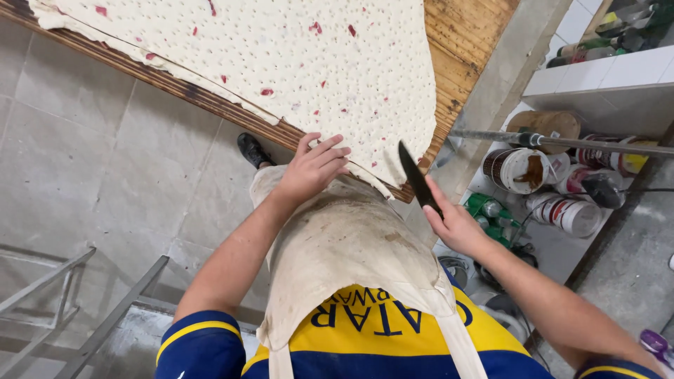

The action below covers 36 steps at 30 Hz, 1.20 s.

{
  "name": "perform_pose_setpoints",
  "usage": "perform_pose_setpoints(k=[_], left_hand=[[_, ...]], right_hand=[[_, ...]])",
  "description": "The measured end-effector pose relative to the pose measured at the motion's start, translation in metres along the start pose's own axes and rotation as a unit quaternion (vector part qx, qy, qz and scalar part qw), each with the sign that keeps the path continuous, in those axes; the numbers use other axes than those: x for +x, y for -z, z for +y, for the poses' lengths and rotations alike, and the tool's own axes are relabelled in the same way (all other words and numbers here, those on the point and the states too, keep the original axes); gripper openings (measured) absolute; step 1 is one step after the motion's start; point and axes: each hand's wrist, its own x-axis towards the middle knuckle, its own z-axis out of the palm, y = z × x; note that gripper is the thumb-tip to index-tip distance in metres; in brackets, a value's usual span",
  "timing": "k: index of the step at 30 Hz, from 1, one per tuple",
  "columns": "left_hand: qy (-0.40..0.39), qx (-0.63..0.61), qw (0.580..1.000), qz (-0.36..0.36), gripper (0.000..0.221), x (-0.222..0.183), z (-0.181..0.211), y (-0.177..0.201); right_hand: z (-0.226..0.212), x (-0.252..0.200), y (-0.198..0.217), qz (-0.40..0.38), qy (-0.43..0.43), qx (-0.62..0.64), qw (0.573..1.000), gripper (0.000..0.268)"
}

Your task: Preparing a large sheet of dough by docking it with a spiked roller and trimming the edges with a knife on a wooden workbench.

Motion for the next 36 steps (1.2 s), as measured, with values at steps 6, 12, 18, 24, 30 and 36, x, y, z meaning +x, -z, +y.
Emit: perform_pose_setpoints(k=[6, 12, 18, 24, 30, 36], left_hand=[[0.13, -0.057, 0.988, -0.062, 0.018, -0.001, 0.021, -0.005], [0.299, -0.435, 0.849, 0.032, 0.027, 0.062, 0.041, 0.017], [0.531, -0.749, 0.361, 0.162, 0.031, 0.102, 0.077, 0.057], [0.404, -0.483, 0.726, -0.278, 0.023, 0.104, 0.102, 0.147], [0.279, -0.629, 0.678, -0.259, 0.042, 0.052, 0.083, 0.193], [0.521, -0.504, 0.685, 0.076, 0.009, -0.043, 0.045, 0.176]], right_hand=[[-0.052, 0.035, 0.002, 0.22, -0.053, 0.144, 0.963, 0.071], [-0.029, 0.108, -0.007, 0.34, -0.051, -0.035, 0.938, 0.062], [-0.052, 0.111, -0.018, 0.484, -0.014, -0.113, 0.868, 0.075], [-0.105, 0.115, -0.026, 0.307, 0.153, 0.21, 0.916, 0.065], [-0.151, 0.137, -0.029, 0.189, 0.165, 0.252, 0.935, 0.056], [-0.179, 0.185, -0.039, 0.243, 0.248, 0.181, 0.92, 0.05]])
